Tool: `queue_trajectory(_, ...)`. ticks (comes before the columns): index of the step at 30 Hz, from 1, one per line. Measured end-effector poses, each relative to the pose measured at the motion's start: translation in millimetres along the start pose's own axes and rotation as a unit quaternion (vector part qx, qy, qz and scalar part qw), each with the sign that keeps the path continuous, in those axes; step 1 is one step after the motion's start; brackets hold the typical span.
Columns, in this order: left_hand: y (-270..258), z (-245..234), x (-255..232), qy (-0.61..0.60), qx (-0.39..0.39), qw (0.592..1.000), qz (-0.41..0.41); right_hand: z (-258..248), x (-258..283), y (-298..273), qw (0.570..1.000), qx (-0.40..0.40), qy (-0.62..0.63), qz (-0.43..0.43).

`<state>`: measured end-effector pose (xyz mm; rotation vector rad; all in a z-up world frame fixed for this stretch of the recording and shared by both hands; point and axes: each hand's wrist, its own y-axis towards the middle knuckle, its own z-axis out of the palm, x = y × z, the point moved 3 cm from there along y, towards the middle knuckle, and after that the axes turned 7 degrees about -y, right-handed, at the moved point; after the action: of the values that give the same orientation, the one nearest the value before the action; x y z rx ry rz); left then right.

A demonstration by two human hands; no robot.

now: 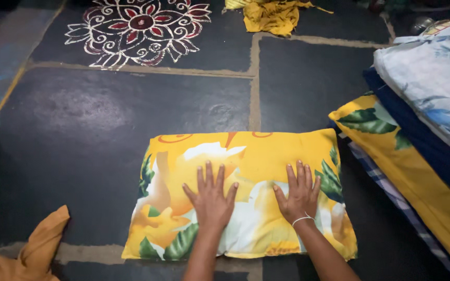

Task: The person folds a yellow floral pillowcase on the floor. They smooth the fabric, fold the edges inward, and repeatedly adjust the pillowcase to create a neat, compact rectangular shape.

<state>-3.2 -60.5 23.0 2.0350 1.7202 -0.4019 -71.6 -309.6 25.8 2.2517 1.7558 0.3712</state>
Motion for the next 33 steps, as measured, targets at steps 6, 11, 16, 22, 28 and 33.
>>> queue_trajectory(6,-18,-27,16,-0.003,-0.021,1.0,0.02,-4,2,1,1.0,0.0,0.015,-0.006)
queue_trajectory(11,-31,-29,27,0.024,-0.026,0.999,0.02,-4,-5,-3,0.994,0.087,-0.012,-0.057)
queue_trajectory(16,-58,-37,40,0.041,-0.024,0.999,0.011,-24,-32,-19,0.978,0.175,-0.035,-0.105)
queue_trajectory(22,-72,-37,51,0.037,-0.04,0.998,0.028,-46,-52,-45,0.961,0.252,-0.102,-0.045)
queue_trajectory(28,-75,-29,52,0.039,-0.049,0.997,0.04,-74,-73,-61,0.959,0.262,-0.101,-0.034)
queue_trajectory(33,-76,-23,53,0.038,-0.099,0.993,0.057,-87,-58,-21,0.935,0.316,-0.149,0.06)
